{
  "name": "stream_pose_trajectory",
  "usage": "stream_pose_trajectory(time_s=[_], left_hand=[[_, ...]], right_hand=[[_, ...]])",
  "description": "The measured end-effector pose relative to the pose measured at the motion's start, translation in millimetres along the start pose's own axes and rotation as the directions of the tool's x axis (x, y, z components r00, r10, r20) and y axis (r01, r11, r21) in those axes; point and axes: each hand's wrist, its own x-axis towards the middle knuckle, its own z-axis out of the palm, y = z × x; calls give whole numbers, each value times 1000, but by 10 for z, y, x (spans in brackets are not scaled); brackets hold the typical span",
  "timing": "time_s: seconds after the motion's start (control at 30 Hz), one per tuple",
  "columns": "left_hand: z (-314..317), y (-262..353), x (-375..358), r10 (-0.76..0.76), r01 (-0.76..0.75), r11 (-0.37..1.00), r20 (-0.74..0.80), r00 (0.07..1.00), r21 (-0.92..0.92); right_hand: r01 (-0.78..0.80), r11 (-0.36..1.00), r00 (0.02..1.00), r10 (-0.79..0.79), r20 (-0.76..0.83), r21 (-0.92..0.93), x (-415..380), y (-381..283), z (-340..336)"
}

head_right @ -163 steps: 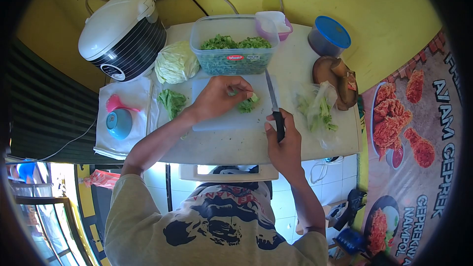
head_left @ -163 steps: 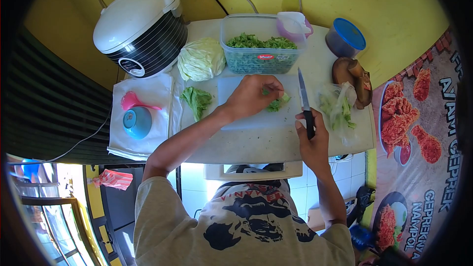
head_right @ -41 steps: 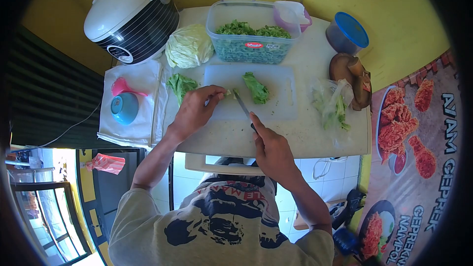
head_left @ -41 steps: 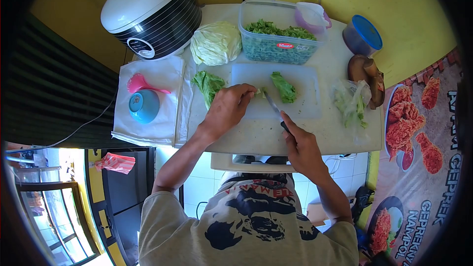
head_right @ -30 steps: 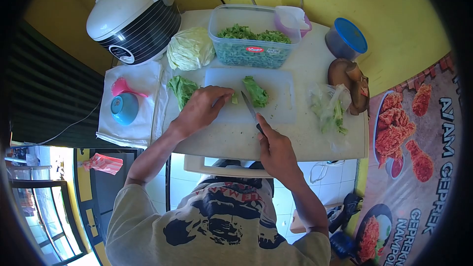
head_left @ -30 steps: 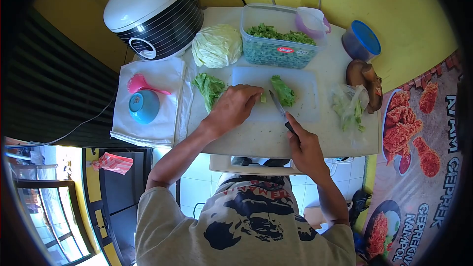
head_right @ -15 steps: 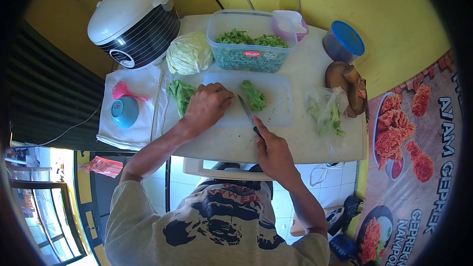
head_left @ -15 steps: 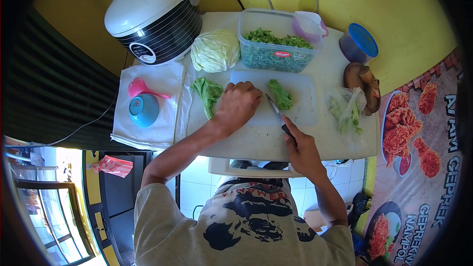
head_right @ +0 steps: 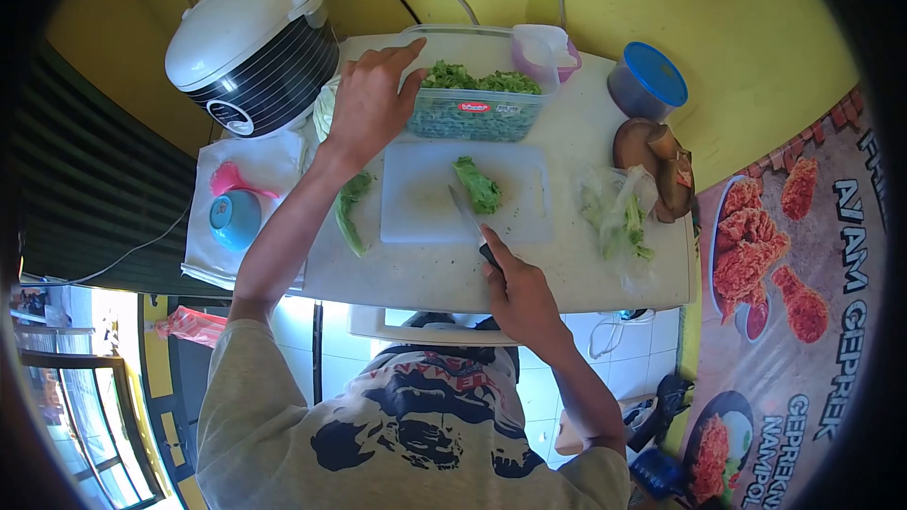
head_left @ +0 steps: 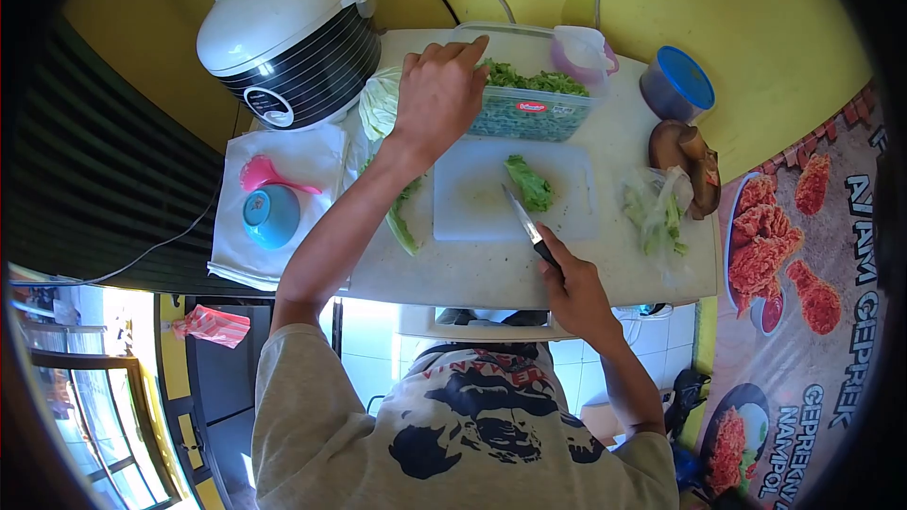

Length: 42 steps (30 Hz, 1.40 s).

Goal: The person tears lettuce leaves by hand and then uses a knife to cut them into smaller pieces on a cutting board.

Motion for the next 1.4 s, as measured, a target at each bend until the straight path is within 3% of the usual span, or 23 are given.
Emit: stream_pose_trajectory(time_s=[0.03,0.17,0.3,0.37,0.5,0.6,0.7,0.8,0.87,1.0,1.17,1.3,1.4], left_hand=[[3,42,-9,10,-10,1000,-55,998,-2],[-51,239,-233,97,-78,947,46,994,-310],[99,264,-547,136,-9,955,410,902,-296],[191,274,-682,150,-23,964,469,871,-265],[328,249,-800,175,-18,965,587,790,-263],[280,244,-755,187,32,943,609,771,-331],[224,202,-676,196,175,853,612,766,-492],[59,271,-615,161,429,689,701,695,-584],[-46,335,-628,187,430,643,675,714,-634],[-134,363,-733,203,487,546,672,712,-682],[-208,339,-867,124,543,492,672,730,-681],[-232,318,-978,54,587,418,664,746,-693],[-345,335,-969,25,637,418,709,705,-648]], right_hand=[[-36,999,999,36,4,12,-17,-15,-21],[-56,997,997,58,-44,47,-59,142,-22],[-156,970,982,172,-74,185,-55,163,-65],[-197,926,965,242,-106,322,-38,146,-72],[-154,928,961,220,-165,339,26,147,-87],[-69,964,961,134,-243,257,85,209,-66],[-38,980,960,90,-266,193,151,106,-111],[-7,972,957,75,-279,235,244,64,-134],[44,944,948,64,-313,327,334,101,-94],[-6,909,967,111,-229,417,483,10,-88],[-114,930,986,148,-72,348,537,21,-43],[-39,894,984,113,-139,447,539,23,71],[4,867,977,103,-187,498,549,-69,130]])
